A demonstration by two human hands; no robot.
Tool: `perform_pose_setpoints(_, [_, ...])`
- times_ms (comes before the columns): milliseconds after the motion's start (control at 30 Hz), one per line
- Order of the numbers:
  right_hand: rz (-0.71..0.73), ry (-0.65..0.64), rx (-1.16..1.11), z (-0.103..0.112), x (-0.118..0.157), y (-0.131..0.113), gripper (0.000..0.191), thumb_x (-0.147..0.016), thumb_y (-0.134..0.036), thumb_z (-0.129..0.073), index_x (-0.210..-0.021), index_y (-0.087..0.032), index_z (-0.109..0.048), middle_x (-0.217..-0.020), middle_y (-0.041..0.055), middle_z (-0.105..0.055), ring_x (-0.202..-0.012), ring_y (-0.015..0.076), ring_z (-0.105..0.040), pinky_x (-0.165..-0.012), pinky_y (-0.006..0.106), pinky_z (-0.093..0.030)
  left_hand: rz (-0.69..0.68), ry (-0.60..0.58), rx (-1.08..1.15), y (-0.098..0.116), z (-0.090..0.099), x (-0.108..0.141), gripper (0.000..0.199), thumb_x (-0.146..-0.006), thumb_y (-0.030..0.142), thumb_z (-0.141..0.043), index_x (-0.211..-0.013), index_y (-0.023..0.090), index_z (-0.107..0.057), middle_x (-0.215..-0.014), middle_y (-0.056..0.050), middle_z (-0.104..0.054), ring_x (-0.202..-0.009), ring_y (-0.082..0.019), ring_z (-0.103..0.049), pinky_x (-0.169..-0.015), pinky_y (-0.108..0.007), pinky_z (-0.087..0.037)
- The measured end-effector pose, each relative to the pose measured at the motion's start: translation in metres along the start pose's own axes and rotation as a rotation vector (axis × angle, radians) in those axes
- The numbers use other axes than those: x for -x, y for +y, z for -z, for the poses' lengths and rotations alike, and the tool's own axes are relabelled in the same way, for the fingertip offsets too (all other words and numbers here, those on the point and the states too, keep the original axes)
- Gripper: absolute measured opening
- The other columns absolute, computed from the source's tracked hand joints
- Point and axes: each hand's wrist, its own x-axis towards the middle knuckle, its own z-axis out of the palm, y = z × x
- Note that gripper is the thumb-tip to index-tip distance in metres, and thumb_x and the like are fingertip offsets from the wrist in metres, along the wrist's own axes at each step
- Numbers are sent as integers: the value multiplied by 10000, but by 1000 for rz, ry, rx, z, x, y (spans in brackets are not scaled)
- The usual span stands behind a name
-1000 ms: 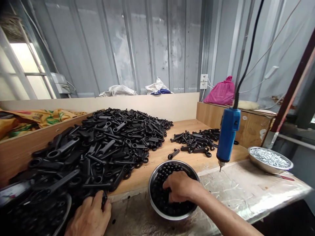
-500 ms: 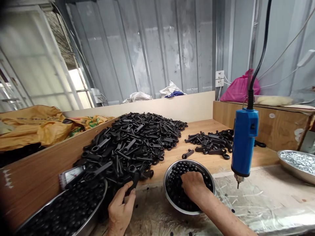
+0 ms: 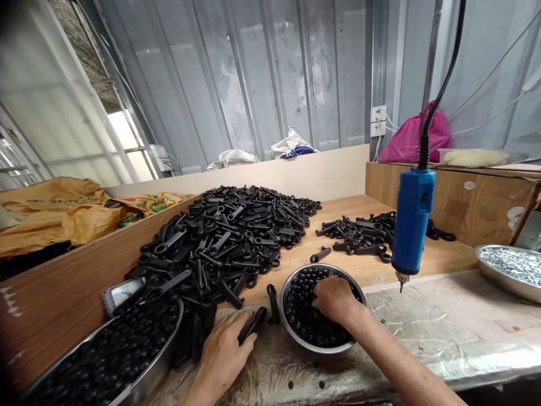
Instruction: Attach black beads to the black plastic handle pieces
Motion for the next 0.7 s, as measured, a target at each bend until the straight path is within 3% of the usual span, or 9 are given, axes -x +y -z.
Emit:
perform_pose_setpoints(100, [64,-30,-54,4,5,7,164,-764,-254,-583,-794,-188,-730,-845,95,-730,-843,277,-654,-669,295,-449,80,-42,172,1,-2,-13,389,-653,77,-471,-978,165,-664,-922,-118,-693,-940,-298,-597,-882,-464,-381])
perform_pose_setpoints(200, [78,-20,-94,10,11,14,181,-805,-263,-531,-861,-269,-703,-875,-5,-725,-847,186,-647,-664,223,-426,199,-50,444,-5,3,-20,401,-652,172,-507,-1035,121,-617,-746,-95,-679,-771,-272,-629,-757,-421,-447])
perform_pose_setpoints(300, [9,-3,-65,16,15,21,228,-837,-234,-470,-932,-257,-676,-936,23,-708,-891,205,-635,-688,247,-429,292,-43,762,-10,16,-16,581,-697,316,-482,-1238,114,-415,-819,-73,-661,-713,-211,-634,-631,-336,-493])
perform_pose_setpoints(400, [-77,-30,16,20,12,23,216,-800,-170,-504,-922,-183,-681,-933,127,-693,-908,296,-630,-690,325,-444,360,25,927,-14,24,-6,724,-709,301,-465,-1353,138,-179,-1086,-112,-598,-830,-183,-638,-717,-341,-510])
perform_pose_setpoints(467, [-101,-71,71,20,8,18,221,-775,-86,-518,-915,-142,-680,-923,161,-684,-909,313,-628,-701,360,-459,388,45,924,-17,21,-1,726,-706,241,-451,-1365,141,-164,-1177,-130,-556,-879,-185,-634,-743,-357,-515])
perform_pose_setpoints(567, [-81,-137,127,14,2,7,177,-834,-94,-515,-949,-129,-645,-941,102,-674,-903,237,-627,-760,390,-485,403,2,745,-20,13,3,585,-666,135,-428,-1248,87,-432,-1143,-160,-579,-743,-208,-655,-643,-380,-533])
perform_pose_setpoints(633, [-65,-167,148,12,-2,1,153,-871,-193,-521,-972,-127,-615,-975,64,-654,-906,196,-615,-802,404,-489,359,-34,527,-22,11,6,506,-631,55,-420,-1111,89,-580,-1159,-167,-564,-775,-232,-651,-712,-408,-515])
perform_pose_setpoints(700, [-62,-190,157,12,-3,-3,179,-875,-252,-526,-975,-125,-603,-1001,59,-636,-915,189,-605,-818,408,-488,275,-66,284,-21,13,10,492,-632,-10,-394,-1049,96,-633,-1221,-192,-510,-942,-298,-606,-850,-479,-437])
